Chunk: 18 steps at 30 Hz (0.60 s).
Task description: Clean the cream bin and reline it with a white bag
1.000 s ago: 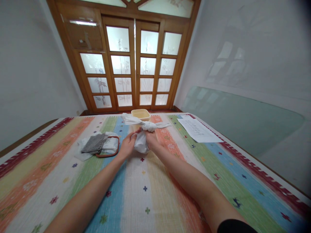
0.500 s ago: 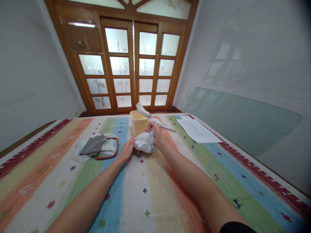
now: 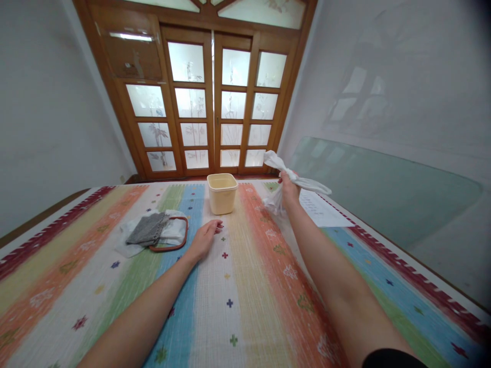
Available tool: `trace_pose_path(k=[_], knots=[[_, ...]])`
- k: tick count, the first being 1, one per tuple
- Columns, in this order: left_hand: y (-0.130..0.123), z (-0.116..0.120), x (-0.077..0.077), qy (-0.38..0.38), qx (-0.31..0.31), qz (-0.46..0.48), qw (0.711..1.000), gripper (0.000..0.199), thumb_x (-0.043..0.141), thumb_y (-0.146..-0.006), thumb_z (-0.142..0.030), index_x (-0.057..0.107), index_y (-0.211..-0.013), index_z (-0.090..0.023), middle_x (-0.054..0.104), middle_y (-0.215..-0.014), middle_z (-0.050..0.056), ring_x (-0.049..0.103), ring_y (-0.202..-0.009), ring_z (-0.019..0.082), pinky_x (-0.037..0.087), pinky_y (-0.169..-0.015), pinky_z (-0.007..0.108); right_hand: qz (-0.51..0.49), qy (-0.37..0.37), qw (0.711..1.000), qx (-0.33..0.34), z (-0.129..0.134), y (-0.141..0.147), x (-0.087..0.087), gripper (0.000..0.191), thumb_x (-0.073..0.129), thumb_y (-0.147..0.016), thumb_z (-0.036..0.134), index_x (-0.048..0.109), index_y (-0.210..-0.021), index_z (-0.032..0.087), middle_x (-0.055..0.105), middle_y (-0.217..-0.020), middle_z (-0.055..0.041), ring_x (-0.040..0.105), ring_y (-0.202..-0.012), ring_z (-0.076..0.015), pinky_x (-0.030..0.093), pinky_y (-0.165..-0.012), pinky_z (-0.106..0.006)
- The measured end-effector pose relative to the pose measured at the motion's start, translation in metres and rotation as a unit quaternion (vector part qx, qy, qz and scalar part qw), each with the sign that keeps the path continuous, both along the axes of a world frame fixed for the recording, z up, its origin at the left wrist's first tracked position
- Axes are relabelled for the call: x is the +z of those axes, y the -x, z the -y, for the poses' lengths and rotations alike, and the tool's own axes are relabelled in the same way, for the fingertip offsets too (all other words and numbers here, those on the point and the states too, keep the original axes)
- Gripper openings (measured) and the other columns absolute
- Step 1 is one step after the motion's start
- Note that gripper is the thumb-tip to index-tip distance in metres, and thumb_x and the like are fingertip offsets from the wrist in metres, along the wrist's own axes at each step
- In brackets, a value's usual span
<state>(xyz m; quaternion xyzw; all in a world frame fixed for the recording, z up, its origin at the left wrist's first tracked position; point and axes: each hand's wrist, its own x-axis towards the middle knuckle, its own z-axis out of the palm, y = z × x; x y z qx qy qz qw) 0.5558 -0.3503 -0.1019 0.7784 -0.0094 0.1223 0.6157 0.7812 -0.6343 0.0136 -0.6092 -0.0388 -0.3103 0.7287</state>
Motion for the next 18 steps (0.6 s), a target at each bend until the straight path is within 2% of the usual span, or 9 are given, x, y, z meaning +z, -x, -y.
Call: trace_pose_path(k=[2, 5, 6, 8, 10, 12, 15, 18], knots=[[-0.002, 0.0, -0.003, -0.009, -0.001, 0.001, 1.0, 0.055, 0.039, -0.104, -0.058, 0.071, -0.122, -0.017, 0.076, -0.116, 0.012, 0.071, -0.105, 0.023, 0.054, -0.104, 0.041, 0.012, -0.001, 1.0, 0.002, 0.017, -0.021, -0.004, 0.042, 0.074, -0.078, 0.049, 0.059, -0.105, 0.021, 0.056, -0.071, 0.0072, 0.055, -0.068, -0.0133, 0.045, -0.069, -0.026], [-0.004, -0.001, -0.008, -0.019, 0.0, 0.002, 1.0, 0.053, 0.041, -0.103, -0.057, 0.071, -0.122, -0.016, 0.076, -0.115, 0.012, 0.071, -0.103, 0.023, 0.054, -0.102, 0.041, -0.016, 0.024, 1.0, -0.002, 0.043, -0.043, -0.017, 0.055, 0.076, -0.073, 0.051, 0.057, -0.116, 0.022, 0.061, -0.079, 0.0051, 0.061, -0.075, -0.0156, 0.049, -0.072, -0.027], [-0.004, -0.001, -0.009, -0.02, -0.001, 0.003, 1.0, 0.053, 0.042, -0.104, -0.057, 0.071, -0.122, -0.016, 0.076, -0.116, 0.012, 0.071, -0.103, 0.023, 0.054, -0.102, 0.041, -0.023, 0.045, 0.999, 0.006, 0.052, -0.047, -0.023, 0.058, 0.074, -0.074, 0.052, 0.056, -0.12, 0.022, 0.064, -0.086, 0.0033, 0.063, -0.081, -0.0167, 0.052, -0.076, -0.028], [-0.004, -0.002, -0.011, -0.023, -0.004, 0.007, 1.0, 0.053, 0.042, -0.104, -0.057, 0.071, -0.123, -0.016, 0.076, -0.116, 0.012, 0.071, -0.103, 0.024, 0.054, -0.102, 0.041, -0.019, 0.132, 0.991, 0.007, 0.066, -0.049, -0.036, 0.06, 0.067, -0.081, 0.053, 0.052, -0.13, 0.022, 0.068, -0.102, -0.0019, 0.066, -0.094, -0.0194, 0.055, -0.086, -0.035], [-0.004, -0.003, -0.011, -0.027, -0.006, 0.012, 1.0, 0.053, 0.042, -0.104, -0.057, 0.071, -0.123, -0.017, 0.076, -0.116, 0.012, 0.071, -0.104, 0.024, 0.054, -0.102, 0.04, 0.007, 0.24, 0.971, 0.0, 0.079, -0.045, -0.046, 0.061, 0.061, -0.086, 0.049, 0.049, -0.139, 0.022, 0.067, -0.121, -0.0072, 0.065, -0.111, -0.0228, 0.054, -0.1, -0.044], [-0.003, -0.003, -0.011, -0.029, -0.005, 0.013, 0.999, 0.052, 0.043, -0.104, -0.056, 0.071, -0.123, -0.017, 0.076, -0.116, 0.012, 0.071, -0.103, 0.023, 0.054, -0.101, 0.04, 0.039, 0.326, 0.945, -0.007, 0.09, -0.038, -0.051, 0.063, 0.062, -0.085, 0.042, 0.051, -0.143, 0.022, 0.062, -0.135, -0.0109, 0.058, -0.127, -0.0267, 0.045, -0.114, -0.051], [-0.003, -0.002, -0.01, -0.031, -0.005, 0.012, 0.999, 0.049, 0.043, -0.104, -0.055, 0.071, -0.121, -0.017, 0.076, -0.117, 0.011, 0.071, -0.104, 0.023, 0.054, -0.102, 0.04, 0.066, 0.405, 0.912, 0.016, 0.104, -0.026, -0.052, 0.064, 0.064, -0.078, 0.027, 0.059, -0.141, 0.02, 0.058, -0.144, -0.0131, 0.05, -0.137, -0.0298, 0.035, -0.123, -0.051], [-0.003, -0.001, -0.01, -0.029, -0.006, 0.012, 0.999, 0.048, 0.044, -0.104, -0.054, 0.072, -0.119, -0.017, 0.076, -0.117, 0.012, 0.071, -0.106, 0.023, 0.054, -0.102, 0.04, 0.062, 0.494, 0.866, 0.051, 0.113, -0.016, -0.046, 0.059, 0.054, -0.083, 0.021, 0.061, -0.142, 0.02, 0.06, -0.143, -0.0133, 0.054, -0.135, -0.0286, 0.039, -0.12, -0.047]])
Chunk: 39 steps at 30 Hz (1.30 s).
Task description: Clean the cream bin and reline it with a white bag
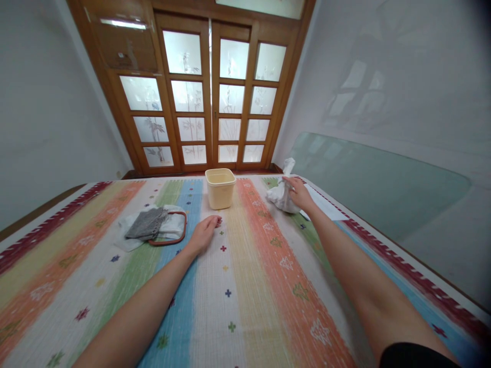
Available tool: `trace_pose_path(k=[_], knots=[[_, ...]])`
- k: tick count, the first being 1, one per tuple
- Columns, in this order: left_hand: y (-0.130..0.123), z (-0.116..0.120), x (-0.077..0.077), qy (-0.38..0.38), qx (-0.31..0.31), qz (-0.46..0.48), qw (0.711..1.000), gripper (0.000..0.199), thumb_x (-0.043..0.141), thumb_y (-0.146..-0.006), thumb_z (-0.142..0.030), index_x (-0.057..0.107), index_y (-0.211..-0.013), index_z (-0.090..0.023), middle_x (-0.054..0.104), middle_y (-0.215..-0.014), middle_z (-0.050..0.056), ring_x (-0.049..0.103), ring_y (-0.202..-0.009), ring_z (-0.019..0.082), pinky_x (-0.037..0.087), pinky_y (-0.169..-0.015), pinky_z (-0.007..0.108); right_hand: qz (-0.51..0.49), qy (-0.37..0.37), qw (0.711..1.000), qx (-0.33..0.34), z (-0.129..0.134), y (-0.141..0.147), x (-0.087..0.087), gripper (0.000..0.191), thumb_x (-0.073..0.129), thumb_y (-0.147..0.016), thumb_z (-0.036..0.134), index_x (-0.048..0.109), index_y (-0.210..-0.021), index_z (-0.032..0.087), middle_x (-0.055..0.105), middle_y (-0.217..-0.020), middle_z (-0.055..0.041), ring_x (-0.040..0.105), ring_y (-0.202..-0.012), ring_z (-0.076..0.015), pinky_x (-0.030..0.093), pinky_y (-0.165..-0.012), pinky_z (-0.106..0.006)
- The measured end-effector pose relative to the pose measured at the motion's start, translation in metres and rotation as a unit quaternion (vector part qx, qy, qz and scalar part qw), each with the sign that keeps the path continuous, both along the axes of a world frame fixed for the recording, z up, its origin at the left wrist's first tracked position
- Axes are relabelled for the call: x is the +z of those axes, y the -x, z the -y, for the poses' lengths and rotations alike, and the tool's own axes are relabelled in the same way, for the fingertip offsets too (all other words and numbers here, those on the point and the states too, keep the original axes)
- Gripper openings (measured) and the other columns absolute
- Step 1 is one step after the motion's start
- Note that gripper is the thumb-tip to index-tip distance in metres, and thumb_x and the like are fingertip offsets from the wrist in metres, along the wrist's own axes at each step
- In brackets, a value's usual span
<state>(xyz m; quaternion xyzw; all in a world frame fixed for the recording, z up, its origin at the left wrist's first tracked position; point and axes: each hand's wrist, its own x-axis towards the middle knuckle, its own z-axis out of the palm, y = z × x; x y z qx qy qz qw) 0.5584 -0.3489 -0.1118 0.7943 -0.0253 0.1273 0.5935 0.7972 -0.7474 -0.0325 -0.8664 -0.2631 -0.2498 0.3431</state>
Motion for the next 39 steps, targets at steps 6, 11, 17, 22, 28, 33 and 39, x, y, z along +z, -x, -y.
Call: trace_pose_path(k=[6, 11, 17, 22, 28, 33, 39], knots=[[-0.002, 0.0, -0.002, -0.011, -0.007, 0.002, 1.0, 0.048, 0.043, -0.105, -0.054, 0.072, -0.117, -0.018, 0.077, -0.116, 0.01, 0.072, -0.108, 0.023, 0.054, -0.104, 0.039, 0.014, 0.038, 0.993, -0.113, -0.005, 0.01, 0.029, 0.037, 0.051, -0.099, 0.047, 0.074, -0.109, 0.02, 0.068, -0.118, -0.014, 0.065, -0.101, -0.0267, 0.05, -0.102, -0.043], [-0.002, 0.0, -0.001, -0.031, -0.003, -0.005, 1.0, 0.05, 0.04, -0.104, -0.055, 0.073, -0.113, -0.019, 0.077, -0.115, 0.01, 0.072, -0.107, 0.023, 0.054, -0.103, 0.038, 0.054, -0.04, 0.982, -0.175, -0.023, -0.012, 0.056, 0.045, 0.047, -0.101, 0.054, 0.071, -0.108, 0.017, 0.069, -0.11, -0.0146, 0.062, -0.102, -0.0259, 0.05, -0.098, -0.04], [0.0, 0.0, -0.001, -0.04, -0.001, -0.006, 0.999, 0.05, 0.04, -0.104, -0.055, 0.074, -0.111, -0.019, 0.078, -0.115, 0.009, 0.072, -0.108, 0.023, 0.054, -0.103, 0.038, -0.086, 0.052, 0.988, -0.119, -0.027, -0.048, 0.06, 0.051, 0.05, -0.099, 0.056, 0.078, -0.114, 0.017, 0.077, -0.116, -0.0125, 0.068, -0.111, -0.0301, 0.051, -0.097, -0.038], [-0.001, -0.001, -0.005, -0.049, -0.003, -0.007, 0.999, 0.05, 0.04, -0.104, -0.055, 0.074, -0.11, -0.02, 0.078, -0.115, 0.009, 0.072, -0.107, 0.023, 0.054, -0.103, 0.038, -0.151, 0.152, 0.968, -0.132, -0.03, -0.063, 0.04, 0.065, 0.059, -0.091, 0.07, 0.074, -0.128, 0.019, 0.074, -0.13, -0.0142, 0.068, -0.12, -0.0334, 0.05, -0.102, -0.04], [0.002, 0.0, 0.0, -0.069, -0.004, -0.008, 0.998, 0.049, 0.04, -0.104, -0.054, 0.075, -0.109, -0.02, 0.078, -0.114, 0.008, 0.071, -0.107, 0.023, 0.054, -0.102, 0.036, -0.219, 0.262, 0.926, -0.162, -0.03, -0.067, 0.01, 0.082, 0.071, -0.081, 0.068, 0.061, -0.144, 0.018, 0.067, -0.142, -0.0192, 0.065, -0.127, -0.0391, 0.052, -0.102, -0.047], [0.004, 0.002, 0.006, -0.091, -0.004, -0.007, 0.996, 0.049, 0.04, -0.104, -0.054, 0.075, -0.107, -0.02, 0.078, -0.113, 0.009, 0.071, -0.107, 0.024, 0.053, -0.101, 0.037, -0.228, 0.283, 0.908, -0.208, -0.033, -0.048, 0.0, 0.088, 0.076, -0.075, 0.064, 0.055, -0.145, 0.016, 0.068, -0.137, -0.0218, 0.066, -0.124, -0.0424, 0.053, -0.097, -0.054], [0.007, 0.003, 0.011, -0.105, 0.0, -0.007, 0.994, 0.045, 0.042, -0.103, -0.052, 0.075, -0.105, -0.021, 0.078, -0.113, 0.008, 0.07, -0.109, 0.025, 0.053, -0.1, 0.037, -0.194, 0.267, 0.908, -0.256, -0.044, -0.029, 0.0, 0.065, 0.069, -0.083, 0.044, 0.055, -0.14, 0.016, 0.072, -0.125, -0.0214, 0.07, -0.112, -0.0364, 0.055, -0.089, -0.046]])
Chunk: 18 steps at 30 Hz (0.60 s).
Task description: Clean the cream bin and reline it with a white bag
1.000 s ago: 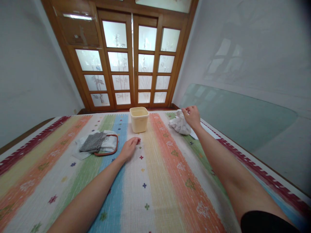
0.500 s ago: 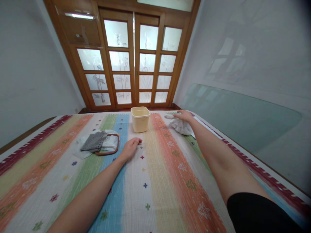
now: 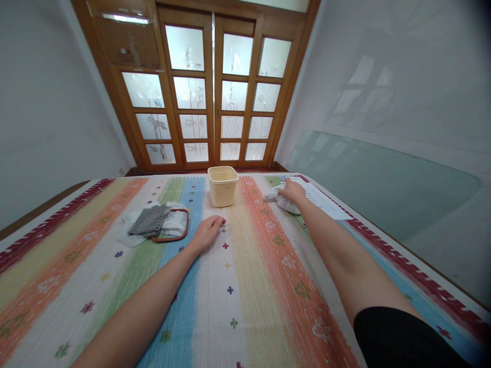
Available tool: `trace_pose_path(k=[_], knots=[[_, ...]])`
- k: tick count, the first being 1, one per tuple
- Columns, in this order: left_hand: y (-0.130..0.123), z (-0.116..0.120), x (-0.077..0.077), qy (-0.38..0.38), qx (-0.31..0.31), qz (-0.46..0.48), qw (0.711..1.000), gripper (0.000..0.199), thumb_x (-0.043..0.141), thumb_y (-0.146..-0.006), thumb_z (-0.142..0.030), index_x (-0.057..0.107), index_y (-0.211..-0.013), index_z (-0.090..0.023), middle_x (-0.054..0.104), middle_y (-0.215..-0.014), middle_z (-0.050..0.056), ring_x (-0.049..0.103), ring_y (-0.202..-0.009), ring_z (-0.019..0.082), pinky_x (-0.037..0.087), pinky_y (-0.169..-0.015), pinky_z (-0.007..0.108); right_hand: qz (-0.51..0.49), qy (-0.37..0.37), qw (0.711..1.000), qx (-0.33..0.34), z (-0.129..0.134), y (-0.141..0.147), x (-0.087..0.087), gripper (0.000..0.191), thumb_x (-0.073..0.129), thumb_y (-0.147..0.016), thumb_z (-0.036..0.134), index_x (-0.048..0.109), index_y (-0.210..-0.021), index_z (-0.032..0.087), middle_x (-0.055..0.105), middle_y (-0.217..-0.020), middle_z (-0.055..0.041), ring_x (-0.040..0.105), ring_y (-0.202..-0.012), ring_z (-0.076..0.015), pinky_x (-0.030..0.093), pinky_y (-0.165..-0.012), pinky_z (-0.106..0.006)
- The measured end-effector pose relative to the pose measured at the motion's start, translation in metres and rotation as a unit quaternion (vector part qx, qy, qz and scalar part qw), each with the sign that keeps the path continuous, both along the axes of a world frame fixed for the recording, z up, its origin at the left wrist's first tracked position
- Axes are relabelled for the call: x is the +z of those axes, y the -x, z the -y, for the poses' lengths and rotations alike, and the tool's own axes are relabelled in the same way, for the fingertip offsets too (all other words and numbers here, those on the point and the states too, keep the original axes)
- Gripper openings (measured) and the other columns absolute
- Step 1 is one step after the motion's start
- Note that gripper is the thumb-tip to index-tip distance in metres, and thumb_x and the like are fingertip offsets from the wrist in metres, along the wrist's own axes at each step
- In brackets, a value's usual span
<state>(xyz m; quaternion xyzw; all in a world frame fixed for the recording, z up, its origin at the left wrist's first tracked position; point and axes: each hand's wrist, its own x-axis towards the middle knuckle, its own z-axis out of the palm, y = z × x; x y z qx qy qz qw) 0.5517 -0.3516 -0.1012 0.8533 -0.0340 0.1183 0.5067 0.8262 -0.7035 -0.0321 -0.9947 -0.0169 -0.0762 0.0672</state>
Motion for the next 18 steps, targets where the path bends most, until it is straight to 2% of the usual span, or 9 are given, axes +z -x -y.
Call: trace_pose_path(k=[4, 8, 12, 15, 18], knots=[[0.0, 0.0, 0.0, -0.012, -0.005, 0.008, 1.0, 0.044, 0.043, -0.103, -0.051, 0.075, -0.105, -0.021, 0.077, -0.114, 0.008, 0.07, -0.11, 0.025, 0.052, -0.101, 0.036, 0.049, -0.037, 0.998, -0.014, -0.001, 0.003, 0.001, 0.059, 0.063, -0.086, 0.03, 0.054, -0.142, 0.015, 0.072, -0.123, -0.0211, 0.069, -0.108, -0.0331, 0.053, -0.088, -0.042], [-0.001, 0.001, 0.0, -0.018, -0.009, 0.006, 1.0, 0.044, 0.043, -0.104, -0.05, 0.076, -0.104, -0.02, 0.077, -0.114, 0.008, 0.069, -0.109, 0.025, 0.052, -0.1, 0.036, 0.149, -0.08, 0.985, -0.013, 0.001, 0.0, 0.005, 0.051, 0.051, -0.088, 0.017, 0.057, -0.139, 0.015, 0.067, -0.125, -0.0201, 0.064, -0.11, -0.0304, 0.05, -0.093, -0.039], [0.0, 0.001, 0.001, -0.03, -0.008, 0.003, 1.0, 0.043, 0.043, -0.104, -0.048, 0.076, -0.105, -0.02, 0.077, -0.115, 0.009, 0.069, -0.109, 0.025, 0.052, -0.1, 0.036, 0.204, -0.106, 0.973, -0.019, 0.001, -0.006, 0.009, 0.055, 0.037, -0.089, 0.008, 0.057, -0.141, 0.016, 0.061, -0.132, -0.0186, 0.059, -0.117, -0.0284, 0.045, -0.102, -0.039], [0.0, 0.001, 0.002, -0.037, -0.009, 0.008, 0.999, 0.043, 0.043, -0.104, -0.048, 0.076, -0.104, -0.021, 0.077, -0.113, 0.008, 0.069, -0.108, 0.025, 0.051, -0.099, 0.036, 0.173, -0.108, 0.979, -0.021, -0.001, -0.007, 0.005, 0.053, 0.044, -0.091, 0.016, 0.057, -0.142, 0.016, 0.06, -0.133, -0.0211, 0.058, -0.118, -0.0319, 0.045, -0.103, -0.044], [0.001, 0.001, 0.002, -0.04, -0.01, 0.011, 0.999, 0.043, 0.043, -0.104, -0.049, 0.076, -0.103, -0.02, 0.077, -0.111, 0.008, 0.069, -0.107, 0.025, 0.051, -0.098, 0.036, 0.084, -0.078, 0.993, 0.004, -0.005, -0.003, -0.001, 0.056, 0.058, -0.091, 0.035, 0.057, -0.144, 0.015, 0.064, -0.13, -0.0234, 0.06, -0.117, -0.0373, 0.047, -0.101, -0.051]])
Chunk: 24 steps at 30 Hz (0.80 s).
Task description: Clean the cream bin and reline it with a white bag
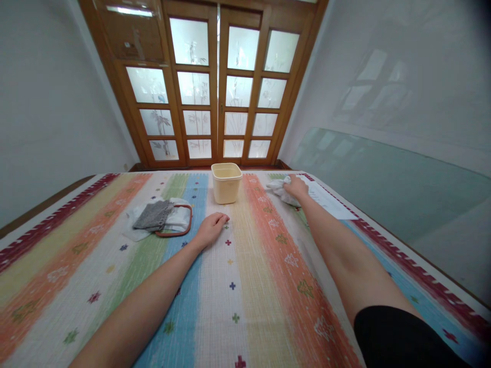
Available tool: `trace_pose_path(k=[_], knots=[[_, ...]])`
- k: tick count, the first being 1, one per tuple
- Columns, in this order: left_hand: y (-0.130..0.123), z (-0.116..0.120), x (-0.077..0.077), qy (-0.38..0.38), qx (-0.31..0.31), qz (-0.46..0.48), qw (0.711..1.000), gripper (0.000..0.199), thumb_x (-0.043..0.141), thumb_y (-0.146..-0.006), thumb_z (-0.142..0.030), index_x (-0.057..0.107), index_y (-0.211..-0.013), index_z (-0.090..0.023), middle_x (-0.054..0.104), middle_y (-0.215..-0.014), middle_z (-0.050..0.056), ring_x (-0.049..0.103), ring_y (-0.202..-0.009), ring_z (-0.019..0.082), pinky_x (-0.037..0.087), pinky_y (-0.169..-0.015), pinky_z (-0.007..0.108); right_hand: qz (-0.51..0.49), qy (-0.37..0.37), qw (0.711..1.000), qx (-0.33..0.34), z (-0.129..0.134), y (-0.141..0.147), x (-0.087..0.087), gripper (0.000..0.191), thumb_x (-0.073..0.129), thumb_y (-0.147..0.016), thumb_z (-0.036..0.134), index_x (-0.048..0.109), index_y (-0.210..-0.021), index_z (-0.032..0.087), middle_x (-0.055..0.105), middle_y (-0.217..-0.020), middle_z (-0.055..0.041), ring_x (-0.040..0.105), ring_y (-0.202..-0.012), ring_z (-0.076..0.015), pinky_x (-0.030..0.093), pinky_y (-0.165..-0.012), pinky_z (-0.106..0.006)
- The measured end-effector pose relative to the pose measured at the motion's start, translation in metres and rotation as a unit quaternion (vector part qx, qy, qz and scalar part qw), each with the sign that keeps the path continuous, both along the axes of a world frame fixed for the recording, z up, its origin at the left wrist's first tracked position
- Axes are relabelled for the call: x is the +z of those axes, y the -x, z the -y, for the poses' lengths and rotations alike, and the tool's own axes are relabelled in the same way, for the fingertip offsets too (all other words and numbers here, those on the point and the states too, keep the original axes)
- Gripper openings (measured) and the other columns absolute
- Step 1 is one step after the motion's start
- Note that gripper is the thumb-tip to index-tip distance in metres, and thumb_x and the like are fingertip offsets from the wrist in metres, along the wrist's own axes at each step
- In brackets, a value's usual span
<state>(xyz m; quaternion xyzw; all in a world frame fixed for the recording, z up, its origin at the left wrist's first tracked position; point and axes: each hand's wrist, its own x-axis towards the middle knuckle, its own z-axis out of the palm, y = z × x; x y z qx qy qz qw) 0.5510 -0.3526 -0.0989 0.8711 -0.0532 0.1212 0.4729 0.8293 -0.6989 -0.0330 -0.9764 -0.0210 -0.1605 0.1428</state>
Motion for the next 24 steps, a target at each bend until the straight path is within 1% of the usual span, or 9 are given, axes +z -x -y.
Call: trace_pose_path(k=[2, 4, 6, 9, 12, 15, 17, 21, 24], knots=[[0.001, 0.0, 0.001, 0.0, 0.0, -0.001, 1.0, 0.043, 0.044, -0.104, -0.049, 0.076, -0.103, -0.02, 0.077, -0.11, 0.008, 0.069, -0.106, 0.025, 0.05, -0.098, 0.036, -0.012, 0.016, 1.0, 0.005, -0.001, 0.003, -0.003, 0.063, 0.06, -0.091, 0.048, 0.056, -0.146, 0.017, 0.064, -0.133, -0.0237, 0.058, -0.122, -0.0395, 0.045, -0.103, -0.056], [0.001, 0.0, 0.002, -0.004, -0.001, -0.001, 1.0, 0.043, 0.044, -0.104, -0.049, 0.076, -0.102, -0.021, 0.078, -0.109, 0.008, 0.069, -0.106, 0.025, 0.05, -0.098, 0.036, 0.017, 0.006, 1.0, -0.006, 0.002, 0.006, -0.005, 0.068, 0.057, -0.092, 0.058, 0.055, -0.148, 0.019, 0.061, -0.14, -0.0237, 0.055, -0.129, -0.0408, 0.044, -0.105, -0.057], [0.001, 0.001, 0.003, -0.011, -0.002, 0.001, 1.0, 0.043, 0.044, -0.103, -0.049, 0.076, -0.101, -0.021, 0.077, -0.109, 0.008, 0.068, -0.106, 0.025, 0.05, -0.098, 0.036, 0.022, -0.015, 0.999, -0.02, 0.009, 0.007, -0.007, 0.077, 0.056, -0.092, 0.066, 0.051, -0.152, 0.02, 0.057, -0.145, -0.0249, 0.054, -0.132, -0.042, 0.045, -0.104, -0.056], [0.0, 0.002, 0.003, -0.019, -0.002, 0.003, 1.0, 0.043, 0.043, -0.104, -0.049, 0.075, -0.101, -0.021, 0.077, -0.108, 0.008, 0.068, -0.105, 0.025, 0.05, -0.098, 0.036, -0.04, -0.023, 0.999, -0.028, 0.019, 0.011, -0.011, 0.088, 0.057, -0.088, 0.072, 0.046, -0.156, 0.017, 0.056, -0.144, -0.0272, 0.058, -0.127, -0.0426, 0.049, -0.099, -0.053], [-0.001, 0.002, 0.002, -0.022, -0.003, 0.003, 1.0, 0.043, 0.043, -0.104, -0.049, 0.075, -0.1, -0.021, 0.077, -0.107, 0.008, 0.068, -0.105, 0.025, 0.049, -0.097, 0.036, -0.062, -0.011, 0.998, -0.023, 0.018, 0.019, -0.017, 0.083, 0.056, -0.089, 0.072, 0.052, -0.151, 0.017, 0.06, -0.138, -0.0253, 0.062, -0.122, -0.0411, 0.051, -0.097, -0.05], [-0.002, 0.001, 0.0, -0.022, -0.005, 0.007, 1.0, 0.044, 0.042, -0.104, -0.05, 0.075, -0.1, -0.021, 0.077, -0.106, 0.008, 0.068, -0.104, 0.025, 0.049, -0.097, 0.036, -0.027, -0.02, 0.999, -0.016, 0.003, 0.035, -0.023, 0.072, 0.053, -0.093, 0.069, 0.058, -0.141, 0.017, 0.062, -0.133, -0.0234, 0.064, -0.118, -0.039, 0.052, -0.095, -0.048], [-0.002, 0.001, -0.001, -0.02, -0.006, 0.008, 1.0, 0.044, 0.042, -0.104, -0.05, 0.075, -0.1, -0.021, 0.077, -0.106, 0.008, 0.068, -0.104, 0.024, 0.049, -0.097, 0.036, -0.011, -0.025, 1.0, -0.008, -0.011, 0.048, -0.029, 0.068, 0.052, -0.094, 0.069, 0.06, -0.137, 0.017, 0.062, -0.131, -0.0226, 0.064, -0.116, -0.0379, 0.052, -0.094, -0.047], [-0.001, 0.0, -0.001, -0.016, -0.006, 0.007, 1.0, 0.044, 0.042, -0.104, -0.05, 0.075, -0.1, -0.022, 0.077, -0.107, 0.007, 0.068, -0.105, 0.024, 0.05, -0.098, 0.035, 0.034, -0.009, 0.999, -0.008, -0.028, 0.071, -0.038, 0.062, 0.056, -0.094, 0.063, 0.06, -0.136, 0.018, 0.061, -0.129, -0.0216, 0.064, -0.113, -0.0376, 0.053, -0.091, -0.046], [-0.001, 0.0, -0.001, -0.016, -0.01, 0.011, 1.0, 0.044, 0.042, -0.104, -0.05, 0.075, -0.101, -0.021, 0.077, -0.107, 0.007, 0.068, -0.105, 0.024, 0.05, -0.098, 0.035, 0.065, -0.001, 0.998, -0.025, -0.025, 0.077, -0.041, 0.057, 0.059, -0.094, 0.054, 0.059, -0.138, 0.018, 0.062, -0.126, -0.0214, 0.064, -0.111, -0.0378, 0.052, -0.09, -0.046]])
